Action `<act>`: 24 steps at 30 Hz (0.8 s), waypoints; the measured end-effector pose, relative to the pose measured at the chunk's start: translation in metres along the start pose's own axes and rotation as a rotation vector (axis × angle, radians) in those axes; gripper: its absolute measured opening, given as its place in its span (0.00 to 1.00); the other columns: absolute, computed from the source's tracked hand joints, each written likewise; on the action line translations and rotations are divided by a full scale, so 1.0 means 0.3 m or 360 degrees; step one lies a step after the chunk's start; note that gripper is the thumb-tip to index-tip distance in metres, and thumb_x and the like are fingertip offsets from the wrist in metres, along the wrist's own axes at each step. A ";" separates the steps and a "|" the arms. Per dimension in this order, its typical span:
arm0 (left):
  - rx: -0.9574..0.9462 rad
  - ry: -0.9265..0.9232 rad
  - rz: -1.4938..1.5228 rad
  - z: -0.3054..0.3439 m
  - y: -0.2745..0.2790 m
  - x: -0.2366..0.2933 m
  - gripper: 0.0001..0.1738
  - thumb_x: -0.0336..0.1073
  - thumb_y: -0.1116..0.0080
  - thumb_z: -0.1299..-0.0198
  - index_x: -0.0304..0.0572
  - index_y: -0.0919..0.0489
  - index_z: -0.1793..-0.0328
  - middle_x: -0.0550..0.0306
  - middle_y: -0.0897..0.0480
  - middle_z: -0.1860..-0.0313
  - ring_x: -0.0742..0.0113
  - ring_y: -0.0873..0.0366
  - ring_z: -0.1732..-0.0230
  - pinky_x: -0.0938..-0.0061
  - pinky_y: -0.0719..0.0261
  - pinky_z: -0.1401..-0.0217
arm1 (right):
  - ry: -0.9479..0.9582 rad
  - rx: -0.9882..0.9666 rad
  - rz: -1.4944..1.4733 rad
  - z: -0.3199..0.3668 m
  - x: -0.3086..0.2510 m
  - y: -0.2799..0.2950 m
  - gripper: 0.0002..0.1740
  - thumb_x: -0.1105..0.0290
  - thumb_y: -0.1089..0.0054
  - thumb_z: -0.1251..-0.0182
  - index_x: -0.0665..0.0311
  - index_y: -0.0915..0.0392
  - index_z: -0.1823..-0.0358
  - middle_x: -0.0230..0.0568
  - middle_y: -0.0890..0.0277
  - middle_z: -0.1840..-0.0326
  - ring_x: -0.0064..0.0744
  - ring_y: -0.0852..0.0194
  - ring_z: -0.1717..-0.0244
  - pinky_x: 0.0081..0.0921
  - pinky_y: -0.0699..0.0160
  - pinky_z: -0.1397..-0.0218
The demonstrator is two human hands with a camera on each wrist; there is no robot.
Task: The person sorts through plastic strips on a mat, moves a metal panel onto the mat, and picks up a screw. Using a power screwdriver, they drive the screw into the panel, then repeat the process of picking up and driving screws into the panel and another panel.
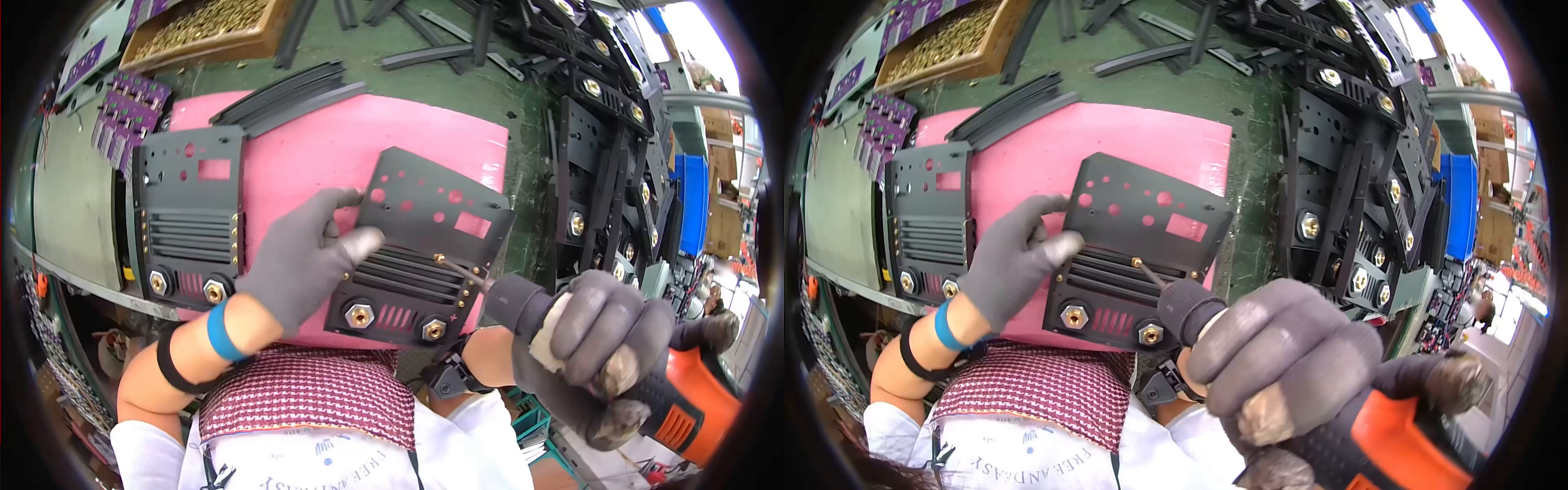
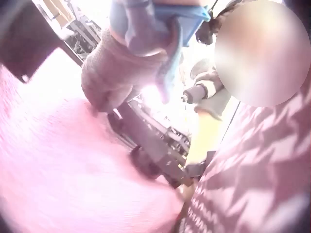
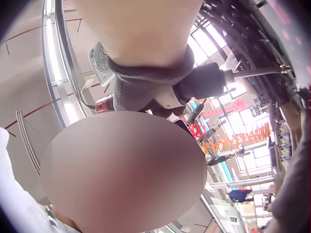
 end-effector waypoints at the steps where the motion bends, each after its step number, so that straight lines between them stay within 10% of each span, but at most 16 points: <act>1: 0.0015 0.0008 0.0020 0.040 0.002 -0.017 0.26 0.38 0.36 0.43 0.34 0.26 0.40 0.59 0.29 0.78 0.74 0.32 0.78 0.74 0.31 0.73 | -0.0011 0.0016 -0.0007 -0.007 0.020 -0.010 0.31 0.67 0.34 0.48 0.67 0.32 0.42 0.32 0.31 0.76 0.19 0.40 0.87 0.15 0.38 0.85; 4: -0.0044 0.0117 0.0049 0.122 -0.022 -0.105 0.32 0.31 0.36 0.48 0.38 0.28 0.34 0.69 0.42 0.79 0.83 0.44 0.77 0.81 0.42 0.75 | -0.0065 0.0089 -0.0024 -0.017 0.077 -0.047 0.28 0.64 0.36 0.47 0.66 0.31 0.45 0.33 0.33 0.76 0.20 0.42 0.85 0.17 0.40 0.83; 24: -0.0145 -0.0105 0.0528 0.083 -0.061 -0.127 0.32 0.26 0.49 0.43 0.39 0.34 0.28 0.69 0.42 0.77 0.82 0.44 0.76 0.82 0.39 0.73 | -0.0309 0.0372 0.0185 -0.082 0.250 -0.140 0.21 0.53 0.48 0.42 0.63 0.29 0.57 0.34 0.40 0.78 0.26 0.48 0.77 0.23 0.45 0.76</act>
Point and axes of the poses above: each hand's wrist, its own z-axis away from the middle knuckle, its own y-axis out of the back of the hand, x = y × z, the point moved 9 cm from there along -z, towards the middle knuckle
